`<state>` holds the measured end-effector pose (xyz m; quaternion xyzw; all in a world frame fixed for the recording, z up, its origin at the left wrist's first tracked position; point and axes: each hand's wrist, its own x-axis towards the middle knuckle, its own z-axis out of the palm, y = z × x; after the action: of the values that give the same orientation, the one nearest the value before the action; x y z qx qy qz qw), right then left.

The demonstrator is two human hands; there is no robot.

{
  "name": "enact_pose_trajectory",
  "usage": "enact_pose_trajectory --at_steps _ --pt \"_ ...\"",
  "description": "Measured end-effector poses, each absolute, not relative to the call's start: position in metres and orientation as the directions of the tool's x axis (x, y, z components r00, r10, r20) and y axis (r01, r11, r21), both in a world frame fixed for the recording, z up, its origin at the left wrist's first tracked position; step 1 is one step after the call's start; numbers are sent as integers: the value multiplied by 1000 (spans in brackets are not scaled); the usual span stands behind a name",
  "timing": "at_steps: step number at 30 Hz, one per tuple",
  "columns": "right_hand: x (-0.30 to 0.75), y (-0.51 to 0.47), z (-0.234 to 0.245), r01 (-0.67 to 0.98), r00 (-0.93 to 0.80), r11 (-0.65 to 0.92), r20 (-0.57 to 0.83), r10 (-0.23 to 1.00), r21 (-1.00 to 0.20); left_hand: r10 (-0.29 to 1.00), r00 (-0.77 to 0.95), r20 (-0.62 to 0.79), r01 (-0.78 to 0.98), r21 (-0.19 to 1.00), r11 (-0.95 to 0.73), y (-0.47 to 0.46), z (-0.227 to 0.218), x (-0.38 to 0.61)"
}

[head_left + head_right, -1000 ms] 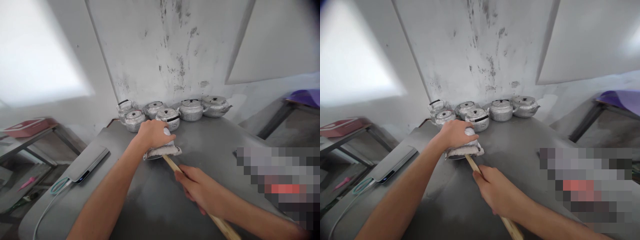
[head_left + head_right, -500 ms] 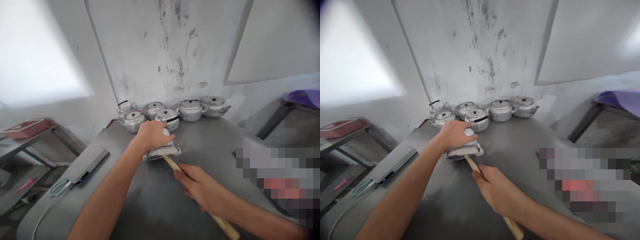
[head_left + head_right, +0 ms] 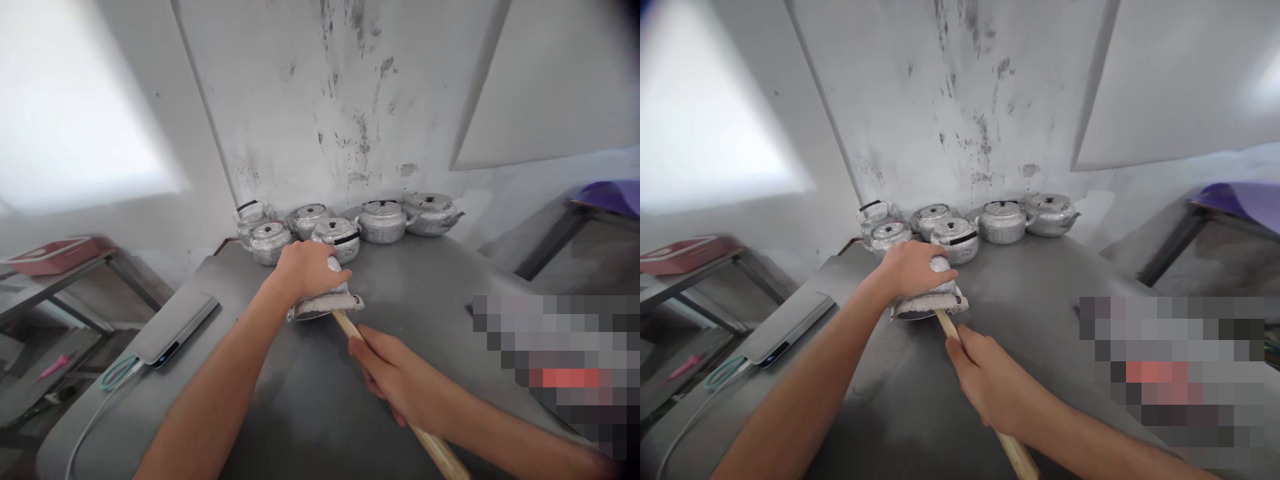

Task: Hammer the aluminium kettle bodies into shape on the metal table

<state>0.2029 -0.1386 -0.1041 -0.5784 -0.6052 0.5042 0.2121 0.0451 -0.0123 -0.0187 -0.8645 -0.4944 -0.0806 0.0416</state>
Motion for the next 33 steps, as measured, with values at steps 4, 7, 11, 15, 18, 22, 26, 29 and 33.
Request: enact_pose_trajectory --at_steps 4,7,11,15,18,22,26,29,33 --pt "202 -139 -101 511 -234 -145 -299 925 -847 845 498 193 861 9 -509 -11 -20 45" --pt "203 -137 -103 505 -233 -135 -285 930 -853 845 497 197 861 4 -508 -11 -20 44" --pt "205 -136 -104 576 -238 -169 -362 901 -800 845 500 191 860 4 -510 -11 -19 45" --pt "202 -138 -95 577 -213 -115 -285 935 -809 849 495 184 863 4 -504 -12 -18 45" --pt "200 -140 -92 559 -217 -102 -264 940 -823 847 499 184 861 8 -509 -12 -18 45" --pt "202 -137 -98 522 -224 -149 -303 926 -840 845 498 195 860 9 -510 -11 -20 44" --pt "204 -134 -107 509 -236 -176 -333 913 -843 843 502 196 859 5 -512 -11 -20 45" --pt "204 -135 -109 525 -241 -178 -346 907 -832 844 500 194 860 1 -510 -11 -19 45" --pt "201 -137 -106 476 -241 -161 -305 922 -864 839 505 201 857 0 -516 -11 -19 45"
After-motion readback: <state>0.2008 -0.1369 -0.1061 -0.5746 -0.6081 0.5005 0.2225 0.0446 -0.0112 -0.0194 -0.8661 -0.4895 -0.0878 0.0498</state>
